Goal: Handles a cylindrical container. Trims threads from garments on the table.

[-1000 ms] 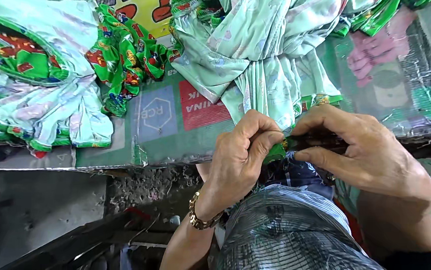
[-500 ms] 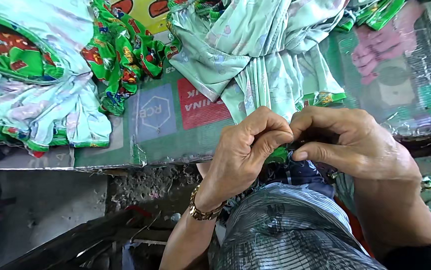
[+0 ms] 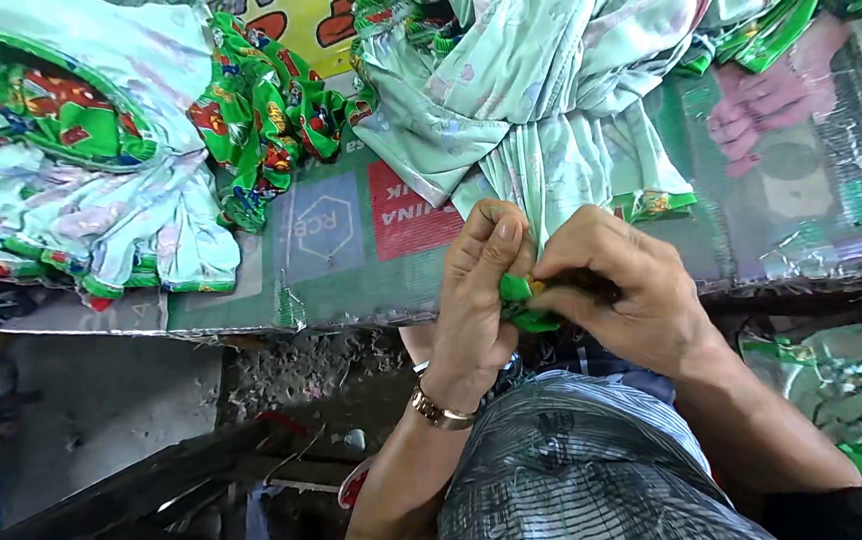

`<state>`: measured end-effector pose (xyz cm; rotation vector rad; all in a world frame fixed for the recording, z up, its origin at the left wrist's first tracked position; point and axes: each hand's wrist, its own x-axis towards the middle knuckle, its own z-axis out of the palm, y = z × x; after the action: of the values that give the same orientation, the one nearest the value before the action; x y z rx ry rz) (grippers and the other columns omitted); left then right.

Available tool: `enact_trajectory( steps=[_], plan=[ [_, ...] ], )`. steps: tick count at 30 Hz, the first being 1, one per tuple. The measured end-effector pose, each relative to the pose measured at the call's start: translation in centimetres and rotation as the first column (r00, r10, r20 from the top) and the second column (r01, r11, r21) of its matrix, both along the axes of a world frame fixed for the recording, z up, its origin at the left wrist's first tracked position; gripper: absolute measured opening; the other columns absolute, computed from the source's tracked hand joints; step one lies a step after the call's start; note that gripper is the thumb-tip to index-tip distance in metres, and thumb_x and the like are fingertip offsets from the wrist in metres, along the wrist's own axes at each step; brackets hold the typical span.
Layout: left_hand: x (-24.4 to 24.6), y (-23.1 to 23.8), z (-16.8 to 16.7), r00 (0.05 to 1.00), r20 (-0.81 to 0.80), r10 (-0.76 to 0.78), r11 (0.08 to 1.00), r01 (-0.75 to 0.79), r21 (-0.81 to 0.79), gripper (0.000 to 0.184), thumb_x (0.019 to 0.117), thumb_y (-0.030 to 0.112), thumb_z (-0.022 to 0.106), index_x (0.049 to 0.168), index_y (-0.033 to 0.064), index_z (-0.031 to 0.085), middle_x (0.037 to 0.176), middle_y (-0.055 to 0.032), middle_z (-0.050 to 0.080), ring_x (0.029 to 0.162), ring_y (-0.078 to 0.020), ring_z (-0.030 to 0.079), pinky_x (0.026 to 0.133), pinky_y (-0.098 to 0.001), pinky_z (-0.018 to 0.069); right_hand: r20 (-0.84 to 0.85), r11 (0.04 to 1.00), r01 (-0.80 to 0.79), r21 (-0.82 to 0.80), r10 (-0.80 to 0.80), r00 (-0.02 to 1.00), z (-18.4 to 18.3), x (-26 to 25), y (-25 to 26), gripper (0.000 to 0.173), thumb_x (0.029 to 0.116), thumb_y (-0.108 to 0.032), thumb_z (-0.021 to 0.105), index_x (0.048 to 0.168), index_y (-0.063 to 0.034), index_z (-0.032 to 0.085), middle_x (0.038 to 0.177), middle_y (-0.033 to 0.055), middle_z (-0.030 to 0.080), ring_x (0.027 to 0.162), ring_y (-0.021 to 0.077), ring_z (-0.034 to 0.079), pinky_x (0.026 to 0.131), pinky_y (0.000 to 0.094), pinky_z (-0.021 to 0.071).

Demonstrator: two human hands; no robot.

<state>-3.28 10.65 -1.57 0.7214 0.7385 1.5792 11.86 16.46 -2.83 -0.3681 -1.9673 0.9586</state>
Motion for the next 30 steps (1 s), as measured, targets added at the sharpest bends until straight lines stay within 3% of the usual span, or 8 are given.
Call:
enact_trajectory(
  steps=[7,12,16,18,22,25,28,30],
  plan=[
    [-1.8,0.0,-1.7,0.927,0.35,-0.132,0.988,0.151,-0.026,0.015,0.1054,0.023,0.056,0.094,0.0143,0.06,0.056,0.0065,0.042,0.046,-0.0031,0.045,0.047,-0.0163,0.0429,-0.057,0.98,0.198,-0.008,-0.198,0.978,0.4,1.4,0.9,0.019,0.1048,-0.02,0.059,0.094,-0.0051,0.062,0.077,-0.0063,0.057,0.064,-0.0062,0.051,0.055,0.0092,0.0439],
    [-2.0,-0.1,-2.2,0.897,0.402,-0.186,0.982,0.183,0.046,0.013,0.1059,0.021,0.055,0.096,0.0137,0.058,0.058,0.0057,0.045,0.047,-0.0026,0.048,0.048,-0.0151,0.0436,-0.144,0.997,-0.01,-0.078,-0.001,0.99,0.4,1.5,0.6,0.038,0.1072,-0.032,0.056,0.076,-0.0121,0.052,0.065,-0.0079,0.046,0.057,-0.0035,0.044,0.051,0.013,0.0378],
    [-1.8,0.1,-2.0,0.904,0.387,-0.18,0.983,0.182,0.033,0.014,0.1068,0.024,0.053,0.099,0.0131,0.058,0.058,0.005,0.045,0.047,-0.0031,0.047,0.047,-0.0161,0.0439,0.066,0.987,0.138,0.084,-0.144,0.987,-0.1,-0.5,-0.6,0.032,0.0922,-0.03,0.077,0.108,-0.0045,0.065,0.09,0.0002,0.058,0.07,0.0013,0.053,0.058,0.0148,0.046],
    [-1.6,0.2,-1.8,0.926,0.347,-0.149,0.988,0.152,0.018,0.014,0.1058,0.024,0.055,0.098,0.0132,0.058,0.058,0.0051,0.043,0.046,-0.0033,0.045,0.047,-0.0162,0.0418,0.124,0.966,0.183,0.18,-0.207,0.97,-0.2,-1.2,-0.7,0.021,0.0942,-0.023,0.073,0.104,-0.005,0.067,0.09,0.0039,0.062,0.07,0.0071,0.059,0.055,0.0213,0.0457],
    [-2.7,-1.0,-0.9,0.953,-0.239,-0.184,0.971,0.213,0.104,0.031,0.0938,0.032,0.074,0.117,0.0221,0.058,0.078,0.0086,0.062,0.068,0.0008,0.061,0.063,-0.0156,0.0534,-0.063,1.0,-0.031,-0.005,0.031,0.998,0.5,0.5,-0.3,0.013,0.1006,-0.015,0.064,0.093,-0.0048,0.061,0.081,-0.0027,0.057,0.07,-0.0025,0.055,0.062,0.0111,0.0485],
    [-5.0,-1.7,2.3,0.686,-0.723,-0.082,0.953,0.267,0.145,0.03,0.0916,0.013,0.074,0.119,0.014,0.061,0.096,0.0077,0.063,0.082,0.001,0.061,0.072,-0.0152,0.0553,-0.145,0.996,-0.036,-0.084,0.024,0.989,1.0,2.7,0.8,0.015,0.1039,-0.024,0.061,0.097,-0.0103,0.063,0.086,-0.0083,0.061,0.073,-0.0059,0.057,0.062,0.01,0.0494],
    [-8.7,-0.7,6.7,0.402,-0.884,0.237,0.96,0.046,0.278,0.018,0.0977,0.012,0.067,0.115,0.0159,0.063,0.103,0.0114,0.066,0.087,0.0012,0.065,0.075,-0.0155,0.0567,-0.102,0.995,0.074,-0.065,-0.08,0.992,1.4,4.1,1.8,0.016,0.1061,-0.025,0.056,0.104,-0.011,0.064,0.089,-0.0101,0.063,0.071,-0.0065,0.056,0.059,0.0099,0.0475],
    [-12.2,1.4,8.5,0.327,-0.808,0.49,0.872,-0.188,0.453,0.019,0.1008,0.012,0.063,0.119,0.0091,0.057,0.106,0.0046,0.067,0.09,-0.0053,0.067,0.08,-0.0233,0.0591,-0.073,0.984,0.17,-0.048,-0.173,0.982,1.3,4.5,2.3,0.017,0.1072,-0.023,0.053,0.105,-0.0097,0.063,0.089,-0.0101,0.062,0.071,-0.0067,0.057,0.061,0.0098,0.0488]
  ],
)
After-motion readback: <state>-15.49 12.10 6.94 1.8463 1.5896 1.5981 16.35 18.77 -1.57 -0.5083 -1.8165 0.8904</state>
